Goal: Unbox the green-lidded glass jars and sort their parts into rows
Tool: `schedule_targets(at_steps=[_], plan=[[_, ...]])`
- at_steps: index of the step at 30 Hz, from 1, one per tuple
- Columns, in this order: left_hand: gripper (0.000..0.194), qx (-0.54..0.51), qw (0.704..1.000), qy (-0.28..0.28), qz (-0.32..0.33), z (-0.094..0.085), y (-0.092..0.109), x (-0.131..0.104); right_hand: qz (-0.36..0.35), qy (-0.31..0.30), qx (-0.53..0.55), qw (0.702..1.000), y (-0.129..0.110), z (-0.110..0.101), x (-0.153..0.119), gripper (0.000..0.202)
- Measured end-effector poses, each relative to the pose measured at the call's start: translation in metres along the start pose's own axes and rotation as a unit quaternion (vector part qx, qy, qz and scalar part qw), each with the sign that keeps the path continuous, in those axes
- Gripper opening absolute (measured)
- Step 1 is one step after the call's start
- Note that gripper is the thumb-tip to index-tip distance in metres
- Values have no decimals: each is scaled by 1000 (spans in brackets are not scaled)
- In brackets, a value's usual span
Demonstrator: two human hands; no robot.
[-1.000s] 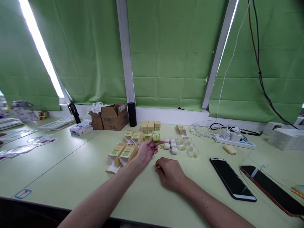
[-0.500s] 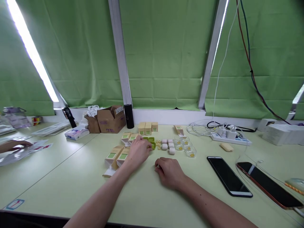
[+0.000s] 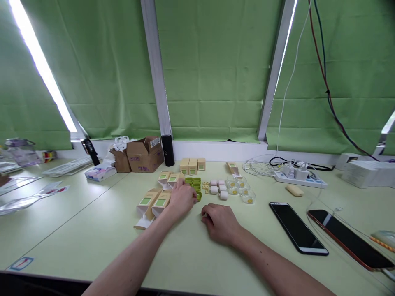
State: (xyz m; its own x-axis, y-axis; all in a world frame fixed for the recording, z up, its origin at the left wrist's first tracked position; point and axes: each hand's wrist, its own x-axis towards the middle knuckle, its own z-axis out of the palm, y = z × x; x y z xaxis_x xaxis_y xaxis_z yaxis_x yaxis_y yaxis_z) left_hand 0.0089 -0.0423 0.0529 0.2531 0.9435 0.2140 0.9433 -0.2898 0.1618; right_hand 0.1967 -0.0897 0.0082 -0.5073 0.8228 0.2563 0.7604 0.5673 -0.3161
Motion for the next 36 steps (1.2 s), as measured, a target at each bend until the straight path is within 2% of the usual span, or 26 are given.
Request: schedule_targets(at_steps=[19, 27, 31, 34, 36], plan=[[16, 66, 998, 25, -1, 14, -9, 4, 15, -21, -6, 1000, -2, -2, 1, 14], [15, 55, 998, 25, -6, 13, -7, 5, 8, -8, -6, 1000, 0, -1, 0, 13], [6, 59, 998, 19, -11, 9, -5, 4, 1, -3, -5, 1000, 0, 0, 0, 14], [15, 54, 997, 49, -6, 8, -1, 2, 0, 0, -20, 1000, 3, -4, 1, 14], [18, 42, 995, 85, 21, 8, 4, 0, 10, 5, -53, 999, 9, -10, 2, 14]])
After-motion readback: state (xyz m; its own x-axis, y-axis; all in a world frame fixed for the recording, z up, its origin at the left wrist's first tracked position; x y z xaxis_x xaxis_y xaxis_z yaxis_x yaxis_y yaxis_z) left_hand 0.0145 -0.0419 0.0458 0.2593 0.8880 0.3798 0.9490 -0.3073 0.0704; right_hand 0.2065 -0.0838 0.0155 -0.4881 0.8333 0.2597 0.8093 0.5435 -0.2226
